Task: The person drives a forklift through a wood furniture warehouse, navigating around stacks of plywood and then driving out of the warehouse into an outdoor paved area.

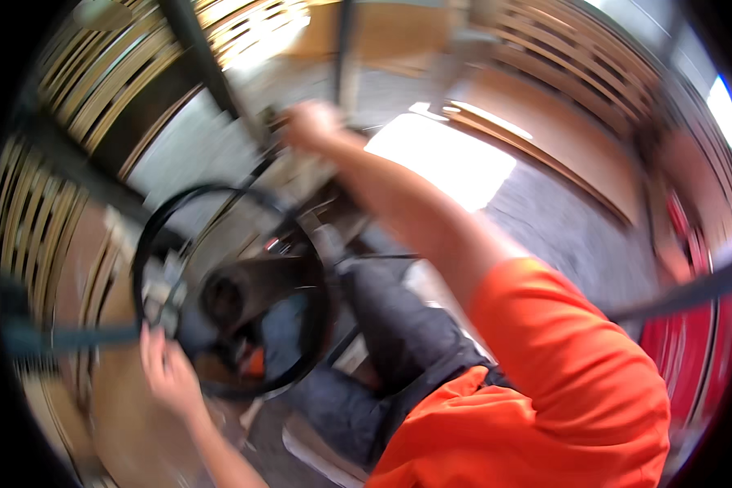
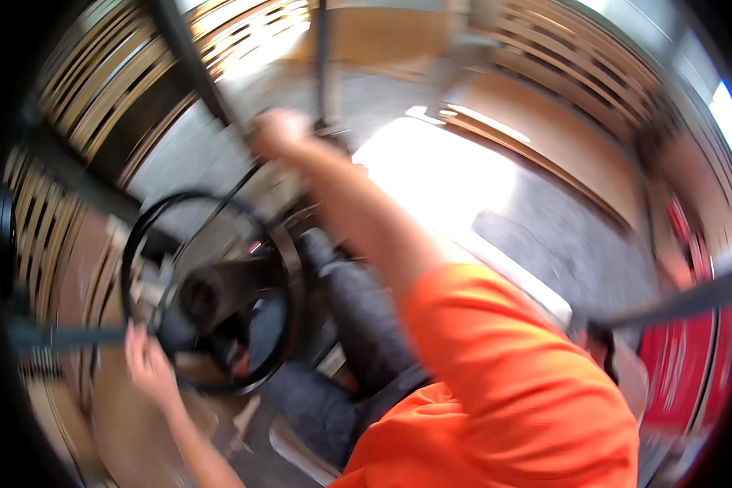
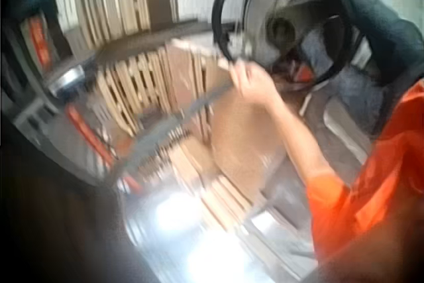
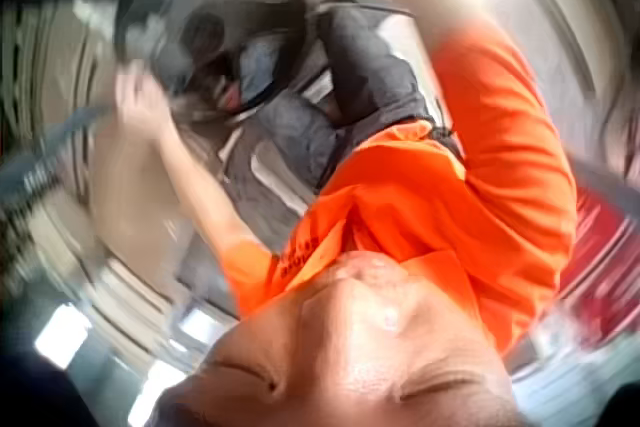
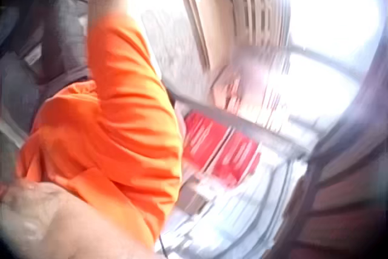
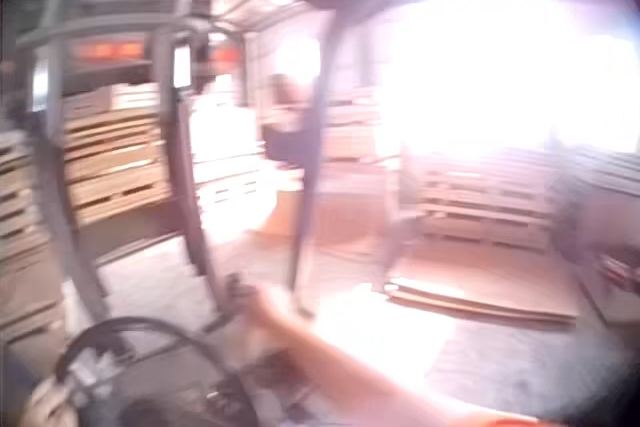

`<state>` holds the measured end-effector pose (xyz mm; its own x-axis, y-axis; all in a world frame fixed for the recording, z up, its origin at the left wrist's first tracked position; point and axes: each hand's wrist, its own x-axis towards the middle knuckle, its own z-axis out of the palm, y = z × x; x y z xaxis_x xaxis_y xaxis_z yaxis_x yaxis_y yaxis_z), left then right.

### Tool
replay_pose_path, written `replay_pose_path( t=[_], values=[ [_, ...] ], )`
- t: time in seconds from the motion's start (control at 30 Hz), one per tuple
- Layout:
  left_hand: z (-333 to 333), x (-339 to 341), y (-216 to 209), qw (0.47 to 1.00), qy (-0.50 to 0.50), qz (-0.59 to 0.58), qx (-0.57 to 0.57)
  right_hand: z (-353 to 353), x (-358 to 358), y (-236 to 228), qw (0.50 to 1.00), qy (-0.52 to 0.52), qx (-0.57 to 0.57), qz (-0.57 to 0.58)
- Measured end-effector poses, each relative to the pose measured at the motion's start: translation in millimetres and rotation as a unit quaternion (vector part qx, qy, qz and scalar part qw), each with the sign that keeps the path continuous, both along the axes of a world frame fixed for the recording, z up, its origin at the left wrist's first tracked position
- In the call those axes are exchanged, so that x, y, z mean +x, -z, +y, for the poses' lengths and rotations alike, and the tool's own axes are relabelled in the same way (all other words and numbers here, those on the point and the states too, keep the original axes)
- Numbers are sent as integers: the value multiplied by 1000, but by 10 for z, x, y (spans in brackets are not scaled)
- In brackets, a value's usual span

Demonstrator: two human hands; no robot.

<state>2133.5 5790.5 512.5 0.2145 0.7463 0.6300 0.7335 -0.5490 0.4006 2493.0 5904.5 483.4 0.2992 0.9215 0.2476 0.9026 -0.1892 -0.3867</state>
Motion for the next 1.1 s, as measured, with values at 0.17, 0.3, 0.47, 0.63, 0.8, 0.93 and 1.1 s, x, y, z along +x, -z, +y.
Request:
replay_pose_path(
  t=[0.17,0.3,0.47,0.63,0.8,0.93,1.1],
  values=[
    [-1404,-135,541,990,42,127,48,-233,-85,-273,998,34,29,53],
    [-1245,737,506,952,229,182,87,-408,-114,-265,997,11,33,62],
    [-525,1681,232,939,262,192,112,-338,101,-178,998,15,25,59],
    [688,1730,-50,967,164,126,150,-246,99,-203,998,-3,-11,59],
    [1129,1424,-736,993,6,91,68,-213,479,-165,989,80,30,121],
    [971,509,-669,995,-73,32,54,-624,73,-233,989,110,67,73],
    [795,-137,-548,992,-122,-10,41,-480,31,-276,992,107,53,48]
  ],
)
